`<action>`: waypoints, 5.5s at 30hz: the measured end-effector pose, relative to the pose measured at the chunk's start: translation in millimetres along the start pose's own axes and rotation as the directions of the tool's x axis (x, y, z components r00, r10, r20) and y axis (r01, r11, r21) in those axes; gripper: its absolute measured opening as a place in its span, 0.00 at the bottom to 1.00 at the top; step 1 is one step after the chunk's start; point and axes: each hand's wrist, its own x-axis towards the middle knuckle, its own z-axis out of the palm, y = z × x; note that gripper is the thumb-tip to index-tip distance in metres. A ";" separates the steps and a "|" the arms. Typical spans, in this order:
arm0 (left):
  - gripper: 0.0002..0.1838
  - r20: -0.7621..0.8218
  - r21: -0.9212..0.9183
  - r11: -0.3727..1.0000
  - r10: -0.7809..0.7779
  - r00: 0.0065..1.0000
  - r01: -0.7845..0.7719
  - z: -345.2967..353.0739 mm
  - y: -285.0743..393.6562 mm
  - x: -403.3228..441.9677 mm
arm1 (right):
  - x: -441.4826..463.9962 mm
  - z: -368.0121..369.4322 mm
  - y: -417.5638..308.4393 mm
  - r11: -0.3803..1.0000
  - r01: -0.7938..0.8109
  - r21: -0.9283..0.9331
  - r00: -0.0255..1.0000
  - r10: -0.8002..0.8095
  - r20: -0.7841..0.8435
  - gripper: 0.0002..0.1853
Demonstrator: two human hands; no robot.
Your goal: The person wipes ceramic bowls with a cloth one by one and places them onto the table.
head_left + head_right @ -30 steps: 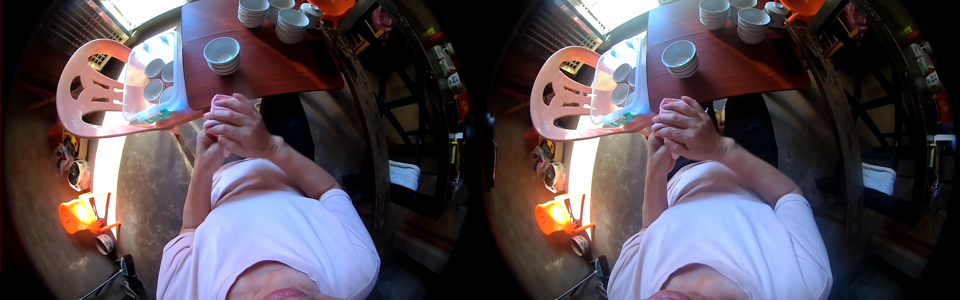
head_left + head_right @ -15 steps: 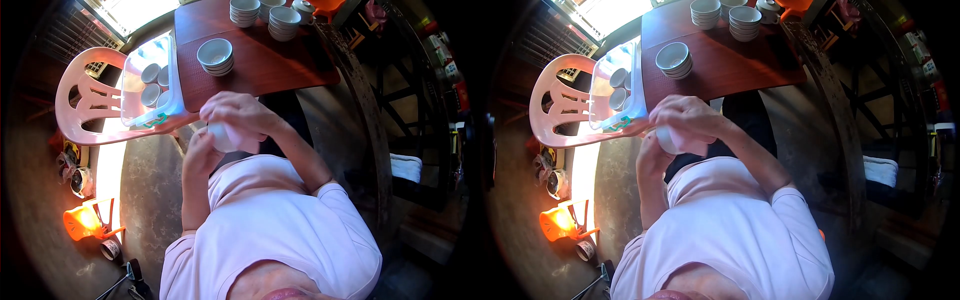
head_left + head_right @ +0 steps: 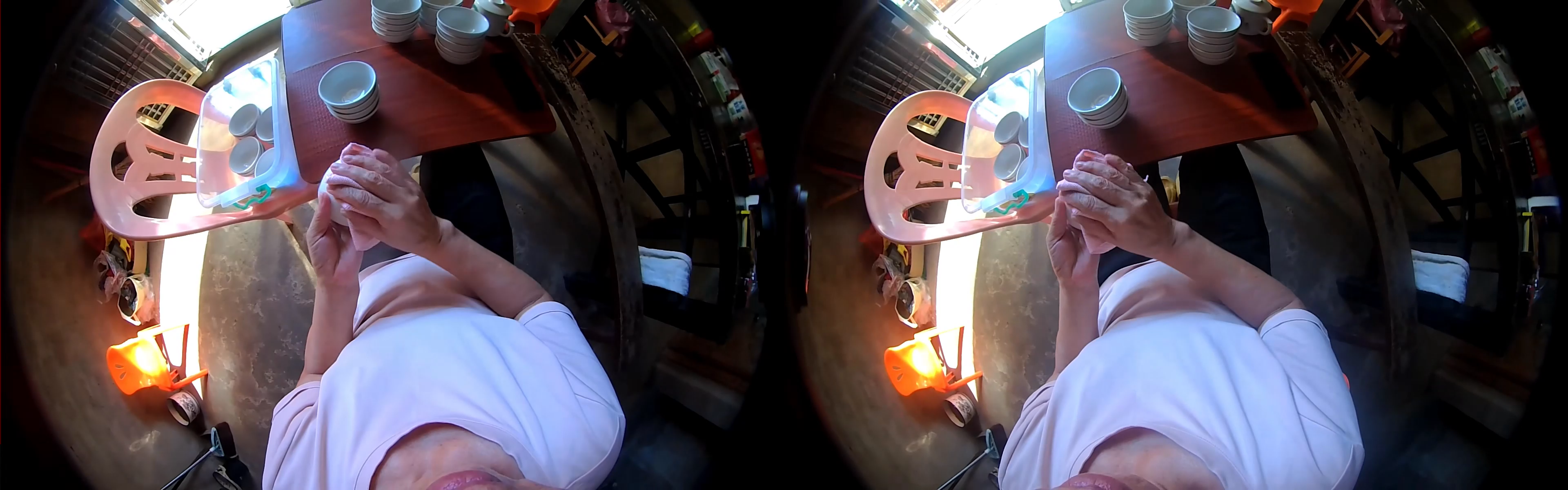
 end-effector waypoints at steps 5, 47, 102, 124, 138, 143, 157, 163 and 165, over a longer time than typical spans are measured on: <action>0.21 -0.124 0.215 0.969 0.149 0.981 -0.120 -12.7 13.4 -1.3 | -17.5 1.1 -2.4 0.999 -0.053 -0.003 0.996 0.053 0.074 0.14; 0.29 -0.001 0.629 0.770 0.142 0.990 -0.110 -16.6 19.6 11.4 | -41.5 10.0 29.5 -0.615 -0.449 0.648 0.447 0.473 0.759 0.21; 0.25 0.617 0.367 -0.919 0.127 0.776 -0.142 -45.0 34.3 4.1 | -11.3 4.0 -34.0 0.004 -0.648 0.762 0.600 0.618 0.507 0.13; 0.43 0.012 0.664 0.745 0.083 0.996 -0.070 31.5 17.9 -0.7 | -2.2 -22.0 -17.1 0.965 0.167 0.201 0.887 -0.236 0.398 0.22; 0.25 0.410 0.901 -0.076 0.470 0.782 -0.427 -10.2 19.2 11.2 | -13.8 5.0 -34.8 0.345 -0.711 0.613 0.700 0.429 0.571 0.11; 0.17 -0.075 0.886 0.447 0.401 0.913 -0.124 36.1 22.1 10.3 | -16.7 8.4 -14.6 0.982 0.187 0.040 0.918 -0.189 0.349 0.18; 0.15 -0.009 0.979 0.182 0.493 0.870 -0.092 41.0 8.5 8.2 | -32.6 10.3 -30.5 0.957 -0.168 0.238 0.948 0.090 0.306 0.15; 0.13 0.600 0.784 -0.462 0.391 0.698 -0.415 12.9 4.3 7.1 | 6.6 0.4 -31.0 -0.354 -0.640 0.682 0.450 0.546 0.707 0.17; 0.13 0.504 0.858 -0.335 0.408 0.761 -0.388 15.9 14.5 7.3 | -6.2 6.1 -40.9 0.054 -0.789 0.612 0.506 0.622 0.598 0.16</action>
